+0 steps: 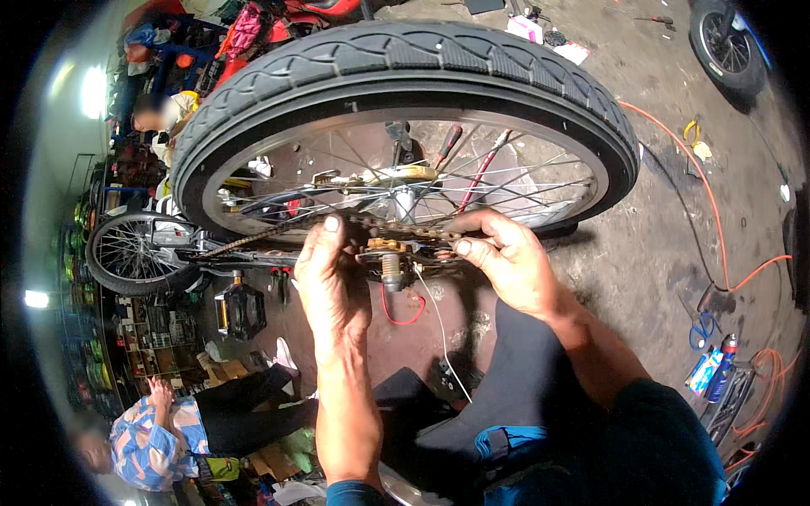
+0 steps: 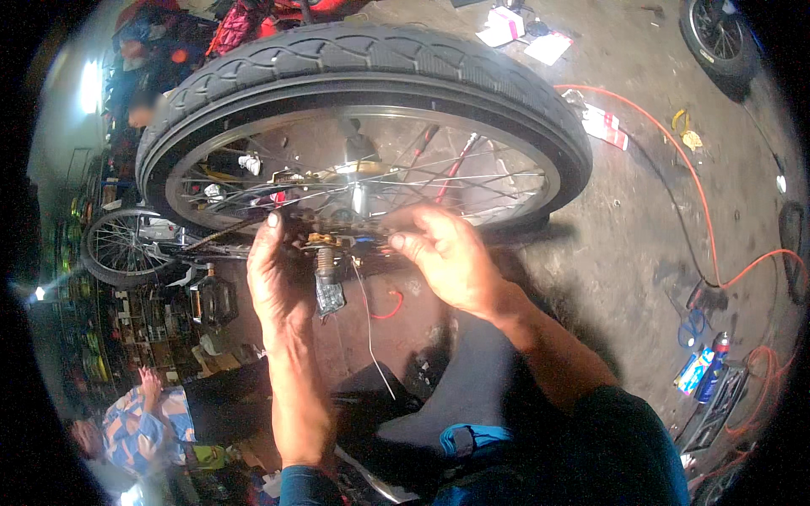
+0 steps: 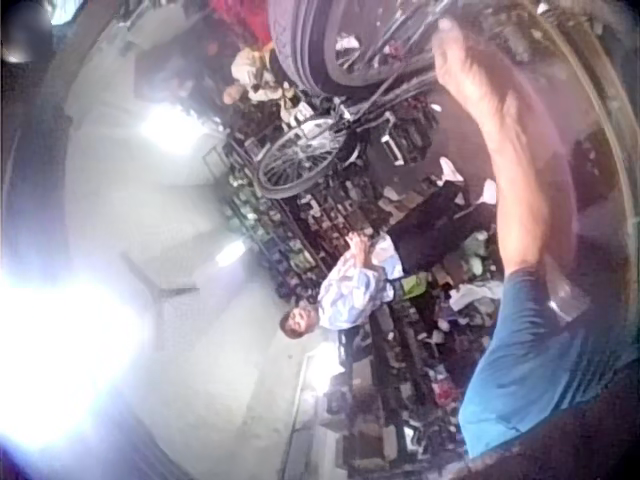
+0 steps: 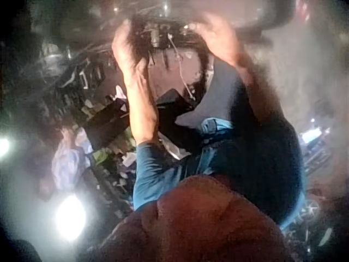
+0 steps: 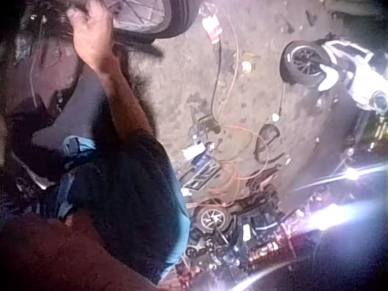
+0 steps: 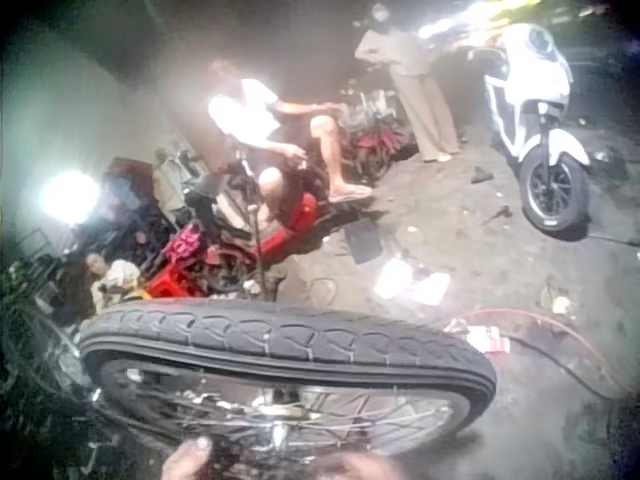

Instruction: The person aligns and fits a chain onto the rear sprocket and derailleur of an inverted bicycle, then threads and adjusts a cable through the derailleur by hand.

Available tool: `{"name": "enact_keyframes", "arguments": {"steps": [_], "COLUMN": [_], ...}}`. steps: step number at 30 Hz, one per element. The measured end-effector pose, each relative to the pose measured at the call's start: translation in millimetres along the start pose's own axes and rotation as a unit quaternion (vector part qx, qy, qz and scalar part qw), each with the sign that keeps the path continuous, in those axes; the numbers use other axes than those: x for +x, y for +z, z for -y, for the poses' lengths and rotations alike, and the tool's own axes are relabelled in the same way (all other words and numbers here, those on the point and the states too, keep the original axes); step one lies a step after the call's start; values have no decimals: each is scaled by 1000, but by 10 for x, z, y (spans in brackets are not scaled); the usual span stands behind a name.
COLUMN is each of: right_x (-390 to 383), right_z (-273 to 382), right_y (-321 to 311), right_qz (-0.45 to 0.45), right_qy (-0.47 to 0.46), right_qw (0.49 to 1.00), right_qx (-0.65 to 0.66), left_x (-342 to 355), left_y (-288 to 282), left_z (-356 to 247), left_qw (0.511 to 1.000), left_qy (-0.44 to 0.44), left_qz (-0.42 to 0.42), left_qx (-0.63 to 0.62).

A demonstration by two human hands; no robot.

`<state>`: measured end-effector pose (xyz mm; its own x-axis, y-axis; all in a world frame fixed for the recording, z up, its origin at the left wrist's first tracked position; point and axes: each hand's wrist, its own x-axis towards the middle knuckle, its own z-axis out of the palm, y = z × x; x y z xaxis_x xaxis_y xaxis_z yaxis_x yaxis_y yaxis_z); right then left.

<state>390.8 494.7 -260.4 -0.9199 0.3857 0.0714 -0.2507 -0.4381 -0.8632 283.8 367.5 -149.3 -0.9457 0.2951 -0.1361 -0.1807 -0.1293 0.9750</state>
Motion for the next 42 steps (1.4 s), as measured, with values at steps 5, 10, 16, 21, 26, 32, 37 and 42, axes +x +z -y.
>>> {"name": "enact_keyframes", "arguments": {"steps": [5,10,16,21,26,32,37,42], "right_x": [-7,1,8,-1,-50,-57,4,-5], "right_z": [13,-58,-81,-139,-247,-261,-288,-354], "right_y": [-6,76,96,109,-66,-215,-252,-131], "right_qz": [-12,-64,-73,-81,-88,2,38,-23], "right_qy": [-197,-188,-198,-147,-192,-155,-75,71], "right_qw": [956,950,945,962,928,926,939,988], "right_qx": [-218,-240,-250,-217,-308,-343,-334,-139], "left_x": [-66,-35,12,-3,68,26,41,150], "left_y": [7,68,82,102,-147,-157,-149,-175], "left_z": [-72,-64,-27,17,224,249,223,95], "left_qw": [999,998,997,992,997,998,989,975], "left_qy": [42,50,75,100,-47,-29,-17,-16], "left_qz": [26,9,-15,-64,-58,-35,-43,11], "left_qx": [-19,-29,-14,37,6,39,139,222]}}
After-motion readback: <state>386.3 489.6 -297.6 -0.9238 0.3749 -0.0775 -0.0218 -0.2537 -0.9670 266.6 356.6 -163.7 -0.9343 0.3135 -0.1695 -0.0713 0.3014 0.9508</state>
